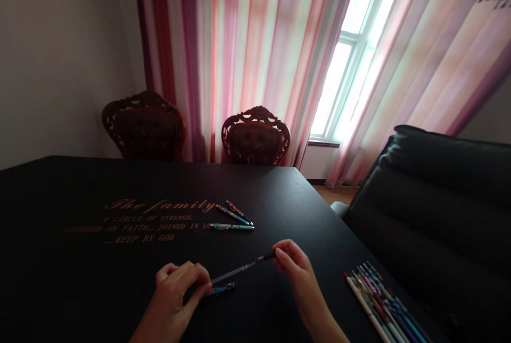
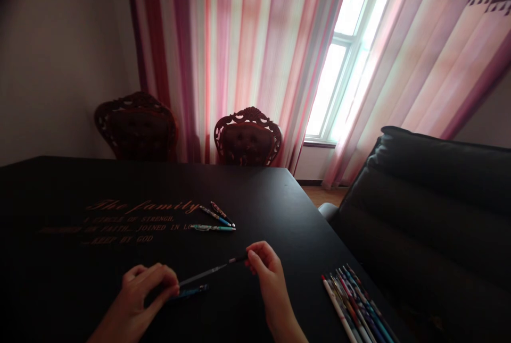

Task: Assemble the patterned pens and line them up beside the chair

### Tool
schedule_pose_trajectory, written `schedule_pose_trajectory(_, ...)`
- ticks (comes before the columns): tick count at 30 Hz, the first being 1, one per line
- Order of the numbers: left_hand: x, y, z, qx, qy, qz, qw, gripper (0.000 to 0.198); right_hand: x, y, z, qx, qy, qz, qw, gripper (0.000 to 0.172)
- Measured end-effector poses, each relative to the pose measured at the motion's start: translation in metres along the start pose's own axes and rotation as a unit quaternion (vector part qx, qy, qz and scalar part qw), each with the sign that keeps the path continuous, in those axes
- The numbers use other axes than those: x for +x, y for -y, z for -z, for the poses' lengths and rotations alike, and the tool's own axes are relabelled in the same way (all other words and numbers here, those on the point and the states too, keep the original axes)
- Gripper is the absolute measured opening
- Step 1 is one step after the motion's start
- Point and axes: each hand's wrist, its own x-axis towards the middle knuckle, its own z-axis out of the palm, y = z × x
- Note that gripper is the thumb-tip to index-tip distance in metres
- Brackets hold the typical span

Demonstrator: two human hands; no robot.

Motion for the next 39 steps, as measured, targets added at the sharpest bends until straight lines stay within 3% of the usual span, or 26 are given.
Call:
schedule_pose_trajectory(8, 0.001, -0.004, 0.001, -0.017, 0.009, 0.004, 1.0, 0.009, -0.002, -0.001, -0.005, -0.04, 0.023, 0.005, 0.999, 0.031)
schedule_pose_trajectory(18, -0.002, -0.01, 0.0, -0.053, 0.018, 0.016, 0.998, 0.009, -0.013, -0.009, -0.023, -0.039, 0.118, -0.027, 0.992, 0.031)
schedule_pose_trajectory(23, -0.002, -0.005, -0.001, -0.047, 0.013, 0.053, 0.997, 0.041, -0.009, -0.009, -0.018, -0.04, 0.092, -0.043, 0.994, 0.037)
schedule_pose_trajectory(28, 0.0, 0.002, -0.004, -0.002, 0.047, 0.019, 0.999, 0.012, -0.001, -0.003, -0.003, -0.044, 0.035, -0.021, 0.998, 0.042)
schedule_pose_trajectory(33, 0.006, 0.009, 0.004, -0.038, 0.025, 0.081, 0.996, 0.005, 0.005, -0.003, 0.005, -0.05, -0.008, -0.007, 0.999, 0.045)
schedule_pose_trajectory(39, 0.01, 0.009, 0.014, -0.073, 0.013, 0.121, 0.99, 0.012, 0.006, -0.006, 0.005, -0.047, 0.002, -0.001, 0.999, 0.044)
